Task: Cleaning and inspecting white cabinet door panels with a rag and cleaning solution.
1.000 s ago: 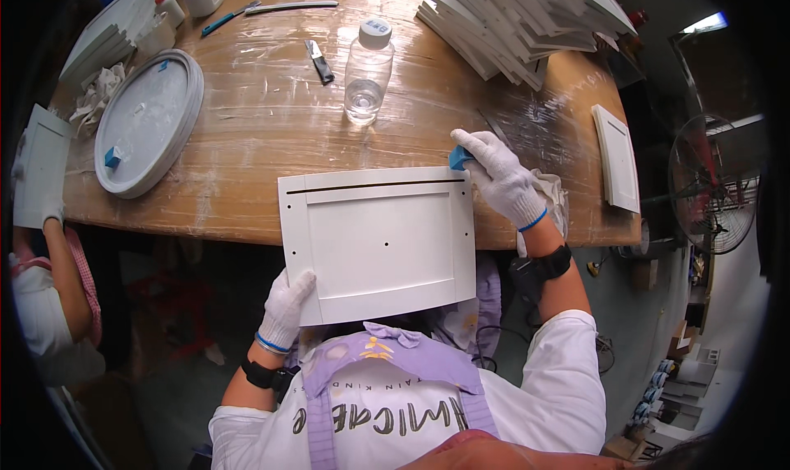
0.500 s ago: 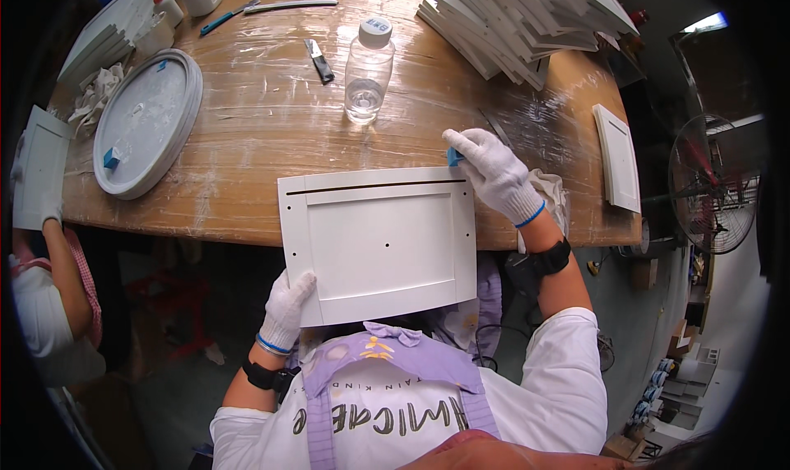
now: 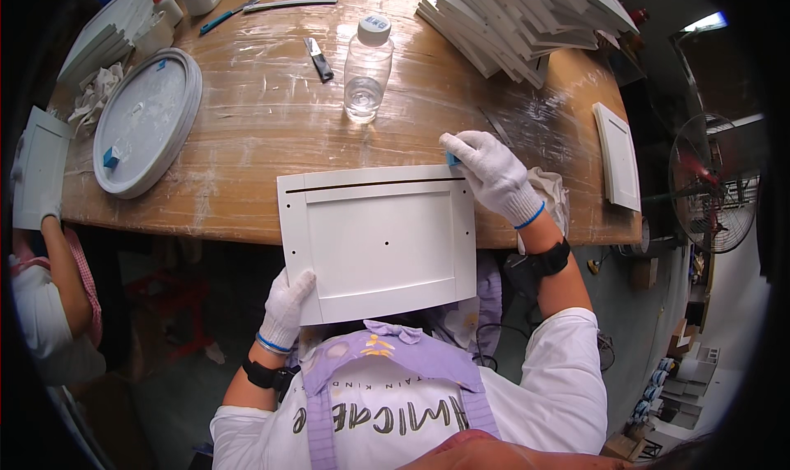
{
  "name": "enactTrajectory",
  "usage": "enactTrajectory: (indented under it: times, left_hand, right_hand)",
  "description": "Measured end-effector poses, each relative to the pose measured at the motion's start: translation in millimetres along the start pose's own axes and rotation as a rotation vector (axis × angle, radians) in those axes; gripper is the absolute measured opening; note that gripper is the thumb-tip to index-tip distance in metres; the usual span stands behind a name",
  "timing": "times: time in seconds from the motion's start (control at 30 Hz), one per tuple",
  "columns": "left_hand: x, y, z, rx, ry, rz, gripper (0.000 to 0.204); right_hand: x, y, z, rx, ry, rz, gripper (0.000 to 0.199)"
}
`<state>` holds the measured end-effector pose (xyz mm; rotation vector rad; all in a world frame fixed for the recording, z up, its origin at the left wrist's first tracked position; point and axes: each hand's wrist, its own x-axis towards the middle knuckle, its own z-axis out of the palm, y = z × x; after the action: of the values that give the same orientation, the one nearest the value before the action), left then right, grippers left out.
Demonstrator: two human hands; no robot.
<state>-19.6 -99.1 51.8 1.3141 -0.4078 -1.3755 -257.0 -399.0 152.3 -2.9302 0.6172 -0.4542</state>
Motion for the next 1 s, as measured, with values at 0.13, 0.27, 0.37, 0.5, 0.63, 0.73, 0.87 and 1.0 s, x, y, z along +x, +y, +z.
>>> enactTrajectory:
  times: [0.13, 0.27, 0.37, 0.5, 0.63, 0.73, 0.87, 1.0]
  left_hand:
    - [0.1, 0.6, 1.9, -0.014, 0.009, -0.004, 0.041]
    - [-0.3, 1.7, 3.6, -0.034, 0.010, -0.005, 0.041]
    - [-0.4, 0.6, 2.4, -0.041, 0.006, -0.014, 0.041]
    - [0.4, 0.1, 0.6, -0.012, -0.007, -0.015, 0.043]
    - [0.8, -2.5, -1.8, 0.001, -0.002, -0.010, 0.044]
    - [0.7, -1.8, -0.9, 0.003, -0.007, -0.011, 0.044]
    - [-0.1, 0.3, 1.4, -0.018, -0.005, -0.014, 0.043]
    - [-0.6, 0.1, 1.6, -0.019, 0.010, -0.021, 0.042]
  right_hand:
    - [-2.6, 1.0, 1.4, 0.041, 0.027, -0.015, 0.047]
    - [-1.4, -5.0, -1.4, 0.021, 0.050, -0.019, 0.046]
    - [0.3, -6.4, -3.2, 0.018, 0.021, 0.002, 0.046]
    - [0.4, -5.1, -2.4, 0.021, 0.008, 0.008, 0.045]
    - [-0.5, -6.7, -1.2, 0.023, 0.073, -0.009, 0.046]
    - [-2.1, -5.2, 1.5, 0.032, 0.038, -0.007, 0.046]
    - [-2.8, -5.2, -0.8, -0.016, 0.034, 0.018, 0.046]
    - [-1.6, -8.2, -2.9, 0.022, 0.071, 0.005, 0.045]
